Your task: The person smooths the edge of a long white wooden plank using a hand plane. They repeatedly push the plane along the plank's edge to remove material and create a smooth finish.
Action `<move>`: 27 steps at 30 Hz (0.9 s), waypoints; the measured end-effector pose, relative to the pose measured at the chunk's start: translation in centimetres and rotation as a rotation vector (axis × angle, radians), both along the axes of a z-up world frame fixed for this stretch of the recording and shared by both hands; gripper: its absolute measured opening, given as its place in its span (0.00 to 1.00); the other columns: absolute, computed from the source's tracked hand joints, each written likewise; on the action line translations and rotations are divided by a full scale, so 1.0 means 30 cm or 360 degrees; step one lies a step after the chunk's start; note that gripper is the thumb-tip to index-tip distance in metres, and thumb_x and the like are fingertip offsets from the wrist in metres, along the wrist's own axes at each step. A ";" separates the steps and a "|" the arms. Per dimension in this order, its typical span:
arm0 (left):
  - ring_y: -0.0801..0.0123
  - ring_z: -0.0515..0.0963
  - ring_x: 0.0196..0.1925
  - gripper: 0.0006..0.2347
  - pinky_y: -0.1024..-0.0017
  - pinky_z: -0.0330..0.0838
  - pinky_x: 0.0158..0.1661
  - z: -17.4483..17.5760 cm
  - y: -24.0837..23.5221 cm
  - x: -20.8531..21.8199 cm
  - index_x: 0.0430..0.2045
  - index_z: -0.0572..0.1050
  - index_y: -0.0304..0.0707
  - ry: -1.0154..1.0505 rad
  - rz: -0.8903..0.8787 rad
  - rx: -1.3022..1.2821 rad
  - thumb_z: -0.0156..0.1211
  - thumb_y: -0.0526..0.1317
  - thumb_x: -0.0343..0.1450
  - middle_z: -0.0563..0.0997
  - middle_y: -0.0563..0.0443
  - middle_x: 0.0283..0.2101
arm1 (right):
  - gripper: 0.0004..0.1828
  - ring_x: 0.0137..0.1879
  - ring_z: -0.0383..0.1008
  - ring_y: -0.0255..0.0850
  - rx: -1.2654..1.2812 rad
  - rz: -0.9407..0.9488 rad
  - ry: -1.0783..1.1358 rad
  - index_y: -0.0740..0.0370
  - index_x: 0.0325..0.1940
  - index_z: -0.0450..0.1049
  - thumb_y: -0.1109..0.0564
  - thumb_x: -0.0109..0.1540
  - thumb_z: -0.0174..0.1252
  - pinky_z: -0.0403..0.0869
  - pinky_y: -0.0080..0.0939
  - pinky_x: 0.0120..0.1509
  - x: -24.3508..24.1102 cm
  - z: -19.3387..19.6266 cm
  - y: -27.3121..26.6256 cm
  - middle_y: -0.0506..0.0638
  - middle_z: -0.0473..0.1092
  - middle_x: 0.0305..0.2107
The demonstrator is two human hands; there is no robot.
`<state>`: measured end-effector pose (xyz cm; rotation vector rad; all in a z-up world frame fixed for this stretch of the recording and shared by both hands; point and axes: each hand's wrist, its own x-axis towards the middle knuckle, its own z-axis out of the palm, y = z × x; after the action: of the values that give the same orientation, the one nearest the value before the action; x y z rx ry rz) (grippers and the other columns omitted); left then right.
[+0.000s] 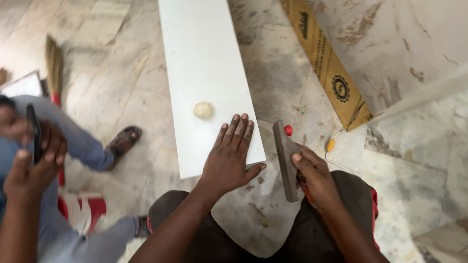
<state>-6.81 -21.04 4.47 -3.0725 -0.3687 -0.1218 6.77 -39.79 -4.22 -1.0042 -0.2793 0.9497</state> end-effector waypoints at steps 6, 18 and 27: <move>0.49 0.41 0.79 0.46 0.52 0.33 0.73 0.008 -0.094 0.035 0.71 0.46 0.24 0.0043 0.0278 -0.0029 0.53 0.65 0.68 0.46 0.31 0.76 | 0.28 0.28 0.63 0.27 -0.0099 0.0284 -0.0149 0.61 0.68 0.72 0.47 0.66 0.58 0.64 0.29 0.28 0.028 -0.012 -0.003 0.43 0.67 0.27; 0.39 0.46 0.79 0.33 0.39 0.35 0.72 -0.089 -0.205 0.166 0.66 0.59 0.19 -0.0308 0.0776 0.0004 0.55 0.40 0.66 0.54 0.26 0.74 | 0.25 0.29 0.65 0.26 -0.0270 0.0288 -0.0432 0.59 0.63 0.73 0.48 0.64 0.59 0.68 0.28 0.26 0.106 -0.042 0.006 0.41 0.68 0.26; 0.58 0.68 0.71 0.16 0.55 0.60 0.65 -0.018 -0.137 0.106 0.58 0.74 0.41 -0.0526 0.0662 -0.0083 0.54 0.40 0.75 0.74 0.47 0.66 | 0.25 0.27 0.65 0.26 -0.0002 0.0397 -0.0066 0.63 0.66 0.71 0.48 0.69 0.53 0.66 0.27 0.28 0.108 -0.003 0.017 0.42 0.71 0.28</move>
<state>-3.62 -25.16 3.93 -2.9392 -1.0253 -0.6099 10.01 -39.28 -4.32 -1.0059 -0.4462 1.1555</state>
